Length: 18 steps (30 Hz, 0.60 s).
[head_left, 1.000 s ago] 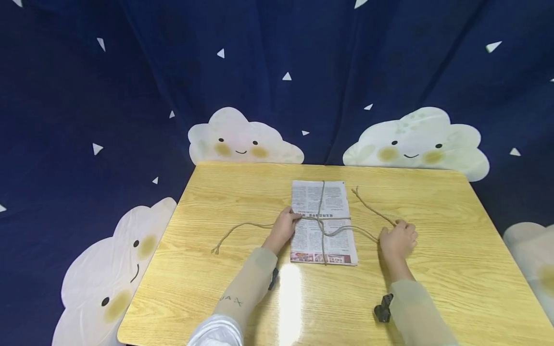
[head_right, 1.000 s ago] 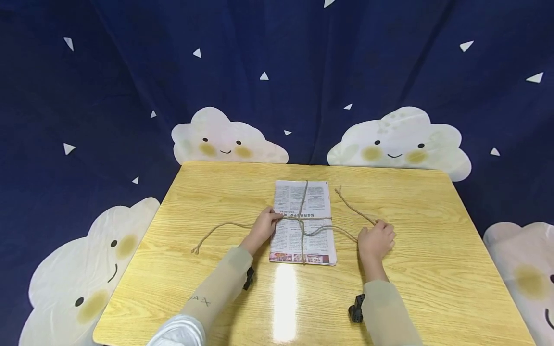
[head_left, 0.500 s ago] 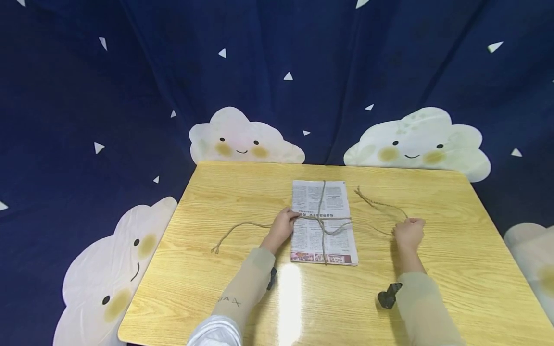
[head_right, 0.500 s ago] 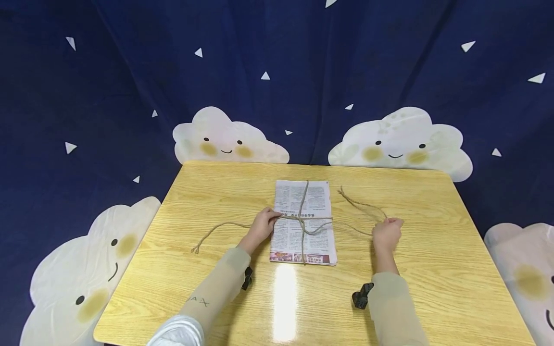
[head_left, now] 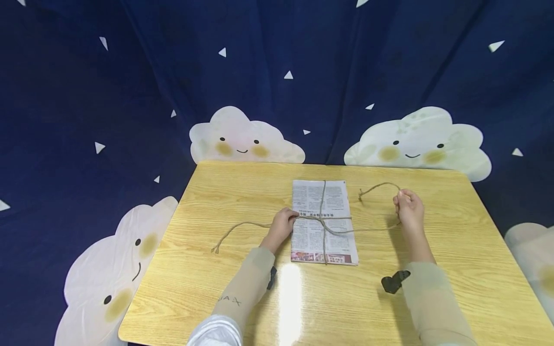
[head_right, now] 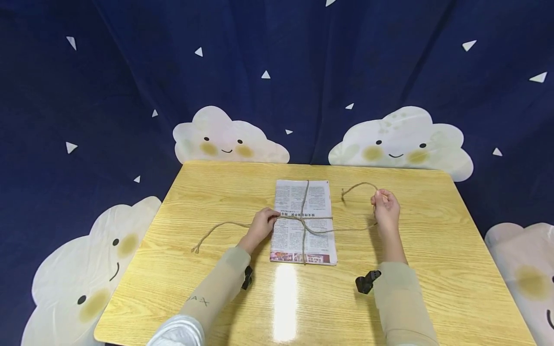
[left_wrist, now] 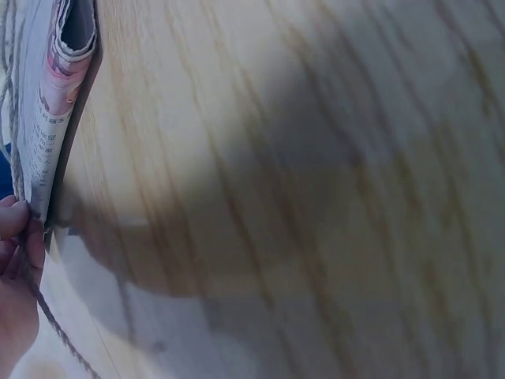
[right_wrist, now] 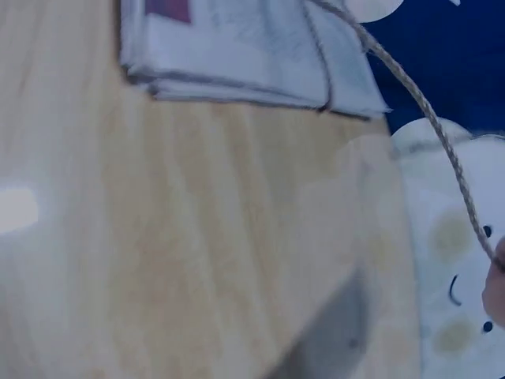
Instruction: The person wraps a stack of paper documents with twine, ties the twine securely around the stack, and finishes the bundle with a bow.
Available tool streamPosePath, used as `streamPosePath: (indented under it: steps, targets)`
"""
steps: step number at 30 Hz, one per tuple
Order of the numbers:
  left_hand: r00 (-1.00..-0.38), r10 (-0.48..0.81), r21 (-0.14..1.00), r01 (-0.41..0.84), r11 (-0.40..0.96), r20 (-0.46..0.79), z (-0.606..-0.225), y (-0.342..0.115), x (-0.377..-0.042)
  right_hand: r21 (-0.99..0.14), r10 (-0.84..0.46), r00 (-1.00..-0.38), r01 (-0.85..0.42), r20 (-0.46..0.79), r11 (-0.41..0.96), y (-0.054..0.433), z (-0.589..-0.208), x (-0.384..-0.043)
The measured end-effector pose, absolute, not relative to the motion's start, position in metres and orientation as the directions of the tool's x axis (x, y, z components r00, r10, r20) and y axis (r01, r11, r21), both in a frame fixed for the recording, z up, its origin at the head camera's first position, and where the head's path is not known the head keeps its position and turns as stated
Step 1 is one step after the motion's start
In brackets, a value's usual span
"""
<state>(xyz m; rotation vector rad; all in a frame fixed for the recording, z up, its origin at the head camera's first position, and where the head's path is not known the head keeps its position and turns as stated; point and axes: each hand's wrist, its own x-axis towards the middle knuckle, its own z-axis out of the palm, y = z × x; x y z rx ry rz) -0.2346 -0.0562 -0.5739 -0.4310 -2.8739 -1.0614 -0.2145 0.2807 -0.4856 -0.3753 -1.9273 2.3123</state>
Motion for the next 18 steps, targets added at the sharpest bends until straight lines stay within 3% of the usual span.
streamPosePath:
  steps: [5, 8, 13, 18]
  targets:
    - [-0.968, 0.213, 0.675, 0.246, 0.696, 0.133, -0.574, -0.057, -0.235, -0.934, -0.053, -0.998, 0.034, -0.017, -0.355, 0.267, -0.477, -0.226]
    - [-0.973, 0.194, 0.702, 0.227, 0.675, 0.129, -0.573, -0.057, -0.235, -0.937, -0.22, -0.975, 0.043, 0.037, -0.348, 0.255, -0.481, -0.234]
    - [-0.976, 0.183, 0.731, 0.211, 0.648, 0.12, -0.572, -0.059, -0.235, -0.993, -0.404, -0.914, 0.077, -0.035, -0.089, 0.23, -0.496, -0.247]
    - [-0.975, 0.181, 0.724, 0.217, 0.654, 0.128, -0.573, -0.059, -0.237, -0.957, -0.315, -0.934, 0.077, -0.168, 0.281, 0.202, -0.51, -0.258]
